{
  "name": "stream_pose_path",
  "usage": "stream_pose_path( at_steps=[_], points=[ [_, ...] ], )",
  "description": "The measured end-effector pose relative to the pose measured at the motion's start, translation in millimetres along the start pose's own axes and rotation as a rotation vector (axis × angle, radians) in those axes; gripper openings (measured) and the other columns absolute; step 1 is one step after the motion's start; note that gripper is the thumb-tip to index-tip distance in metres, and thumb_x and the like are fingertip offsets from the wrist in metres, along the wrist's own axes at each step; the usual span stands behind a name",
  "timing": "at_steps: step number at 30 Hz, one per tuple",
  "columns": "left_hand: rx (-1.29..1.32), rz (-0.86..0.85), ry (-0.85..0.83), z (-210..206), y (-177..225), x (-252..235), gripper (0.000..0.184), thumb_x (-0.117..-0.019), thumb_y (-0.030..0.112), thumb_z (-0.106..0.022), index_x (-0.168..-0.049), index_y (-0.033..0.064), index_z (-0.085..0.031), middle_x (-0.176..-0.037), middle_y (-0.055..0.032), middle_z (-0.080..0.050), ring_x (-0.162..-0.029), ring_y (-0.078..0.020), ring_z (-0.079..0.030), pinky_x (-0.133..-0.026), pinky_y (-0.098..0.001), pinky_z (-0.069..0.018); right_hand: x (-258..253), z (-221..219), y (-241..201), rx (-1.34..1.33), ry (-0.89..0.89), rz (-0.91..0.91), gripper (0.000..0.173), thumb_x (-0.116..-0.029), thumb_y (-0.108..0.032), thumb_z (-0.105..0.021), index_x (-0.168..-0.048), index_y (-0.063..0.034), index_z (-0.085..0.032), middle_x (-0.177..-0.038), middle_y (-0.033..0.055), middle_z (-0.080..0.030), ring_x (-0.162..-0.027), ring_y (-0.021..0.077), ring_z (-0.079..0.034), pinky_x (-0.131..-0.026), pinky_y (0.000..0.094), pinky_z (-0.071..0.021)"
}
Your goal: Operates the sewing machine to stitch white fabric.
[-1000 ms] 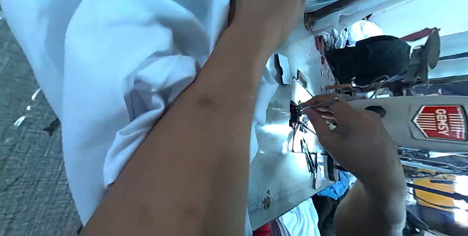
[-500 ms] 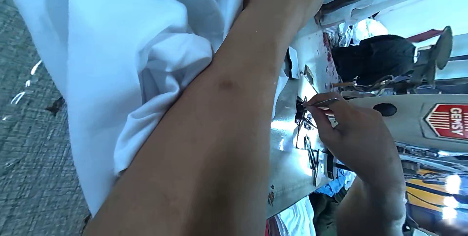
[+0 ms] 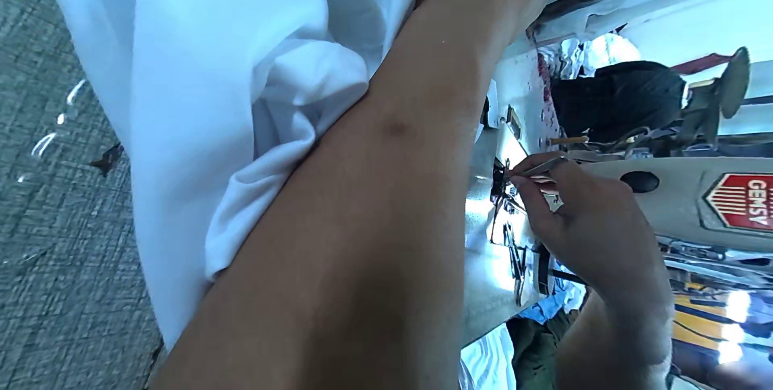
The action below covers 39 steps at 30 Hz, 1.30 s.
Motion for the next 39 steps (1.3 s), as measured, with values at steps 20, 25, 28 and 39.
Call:
stream_pose_path(
  at_steps=[20, 25, 28, 39],
  points=[
    [-0.01, 0.016, -0.02, 0.1, -1.0, 0.7, 0.051, -0.1027, 0.066, -0.032, -0.103, 0.0276, -0.066, -0.083, 0.0105, -0.06, -0.077, -0.0034, -0.06, -0.068, -0.0338, -0.05, 3.0, 0.5, 2.2, -0.036, 0.035, -0.056, 0.03, -0.1047, -0.033, -0.049, -0.113, -0.01, -0.067, -0.099, 0.0082, -0.074, -0.088, 0.017, -0.073, -0.075, 0.0386, -0.0607],
    [0.003, 0.012, -0.024, 0.0, -1.0, 0.9, 0.05, -0.1025, 0.066, -0.033, -0.102, 0.0271, -0.065, -0.083, 0.0102, -0.059, -0.076, -0.0036, -0.058, -0.068, -0.0329, -0.049, 1.0, -4.0, 2.2, -0.004, 0.019, -0.044, 0.03, -0.1055, -0.031, -0.047, -0.113, -0.01, -0.067, -0.093, 0.0087, -0.073, -0.082, 0.0227, -0.073, -0.069, 0.0452, -0.0585],
    [0.013, 0.027, -0.048, -0.1, -2.3, 0.7, 0.051, -0.1018, 0.068, -0.033, -0.103, 0.0275, -0.065, -0.085, 0.0108, -0.06, -0.077, -0.0031, -0.059, -0.068, -0.0336, -0.0502, 1.8, -2.0, 1.9, -0.036, 0.034, -0.043, 0.029, -0.1058, -0.031, -0.048, -0.113, -0.0113, -0.067, -0.092, 0.0071, -0.073, -0.081, 0.0188, -0.072, -0.068, 0.0416, -0.0579],
    [0.011, 0.025, -0.056, 4.9, -0.6, 3.8, 0.052, -0.1016, 0.069, -0.032, -0.103, 0.028, -0.064, -0.085, 0.0113, -0.06, -0.077, -0.0021, -0.059, -0.068, -0.0335, -0.0499, 5.5, 7.1, -1.2, -0.108, 0.12, -0.049, 0.029, -0.1055, -0.03, -0.052, -0.116, -0.0085, -0.068, -0.102, 0.0072, -0.074, -0.091, 0.0105, -0.072, -0.079, 0.0302, -0.0605]
  ],
)
Point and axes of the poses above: each hand's wrist, its own x-axis away from the middle knuckle, its own z-axis out of the back of the hand, y = z × x, the point moved 6 cm from there along -x, towards the middle knuckle
